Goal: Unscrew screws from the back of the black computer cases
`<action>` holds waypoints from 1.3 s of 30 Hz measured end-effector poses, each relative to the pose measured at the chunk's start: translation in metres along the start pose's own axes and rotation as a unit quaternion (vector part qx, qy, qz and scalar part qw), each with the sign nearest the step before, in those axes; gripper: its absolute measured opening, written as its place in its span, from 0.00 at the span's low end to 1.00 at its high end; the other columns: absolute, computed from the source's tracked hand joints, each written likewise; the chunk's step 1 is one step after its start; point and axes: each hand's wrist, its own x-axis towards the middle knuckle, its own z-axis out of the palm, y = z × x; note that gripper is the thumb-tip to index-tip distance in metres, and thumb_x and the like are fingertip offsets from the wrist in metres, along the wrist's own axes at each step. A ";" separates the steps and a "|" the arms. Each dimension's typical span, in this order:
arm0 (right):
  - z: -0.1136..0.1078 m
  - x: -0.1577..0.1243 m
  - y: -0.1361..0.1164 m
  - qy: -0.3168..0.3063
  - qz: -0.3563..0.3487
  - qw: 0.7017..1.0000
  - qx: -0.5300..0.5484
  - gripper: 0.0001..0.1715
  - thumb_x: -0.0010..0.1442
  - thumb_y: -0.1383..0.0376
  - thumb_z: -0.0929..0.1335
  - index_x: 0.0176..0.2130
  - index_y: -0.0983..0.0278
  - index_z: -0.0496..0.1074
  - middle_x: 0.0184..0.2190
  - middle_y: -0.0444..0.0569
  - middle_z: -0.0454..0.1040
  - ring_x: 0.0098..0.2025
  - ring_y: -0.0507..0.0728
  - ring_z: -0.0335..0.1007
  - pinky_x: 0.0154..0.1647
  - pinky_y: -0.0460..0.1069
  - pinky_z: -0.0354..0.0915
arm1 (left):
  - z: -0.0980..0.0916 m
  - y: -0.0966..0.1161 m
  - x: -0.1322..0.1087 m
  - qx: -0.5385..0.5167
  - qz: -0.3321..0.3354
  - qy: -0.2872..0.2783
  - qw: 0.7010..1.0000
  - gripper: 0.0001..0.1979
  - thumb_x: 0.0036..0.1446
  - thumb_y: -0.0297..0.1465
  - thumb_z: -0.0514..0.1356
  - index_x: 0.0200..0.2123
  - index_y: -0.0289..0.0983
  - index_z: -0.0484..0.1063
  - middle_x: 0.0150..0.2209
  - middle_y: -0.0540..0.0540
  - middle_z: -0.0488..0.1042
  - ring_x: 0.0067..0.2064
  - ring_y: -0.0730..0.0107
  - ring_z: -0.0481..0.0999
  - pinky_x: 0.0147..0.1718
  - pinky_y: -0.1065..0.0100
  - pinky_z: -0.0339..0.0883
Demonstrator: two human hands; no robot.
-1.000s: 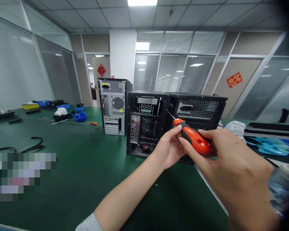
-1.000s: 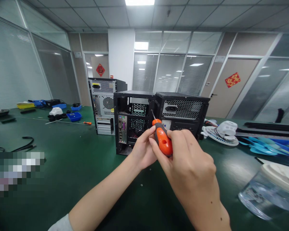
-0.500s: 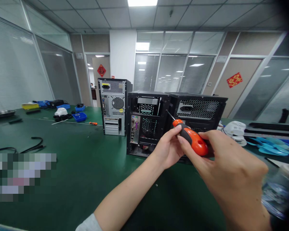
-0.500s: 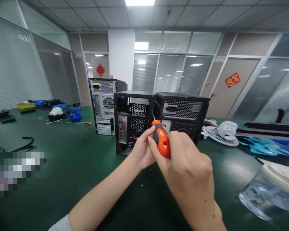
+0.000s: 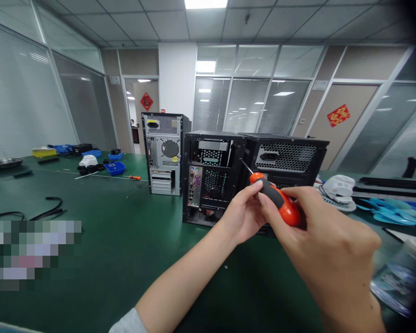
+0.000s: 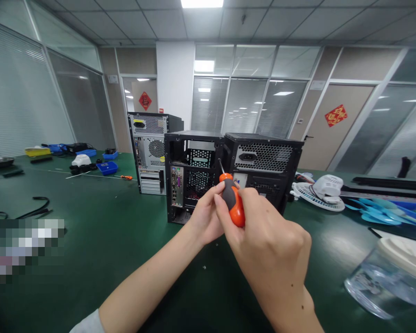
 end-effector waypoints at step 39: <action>0.005 0.001 -0.004 -0.044 0.073 0.996 -0.001 0.25 0.65 0.49 0.58 0.30 0.65 0.67 0.11 0.42 0.61 0.11 0.51 0.57 0.15 0.45 0.48 | -0.006 -0.002 0.006 -0.012 0.003 -0.004 1.000 0.10 0.51 0.33 0.58 0.33 0.32 0.73 0.30 0.48 0.72 0.33 0.74 0.71 0.39 0.70 0.60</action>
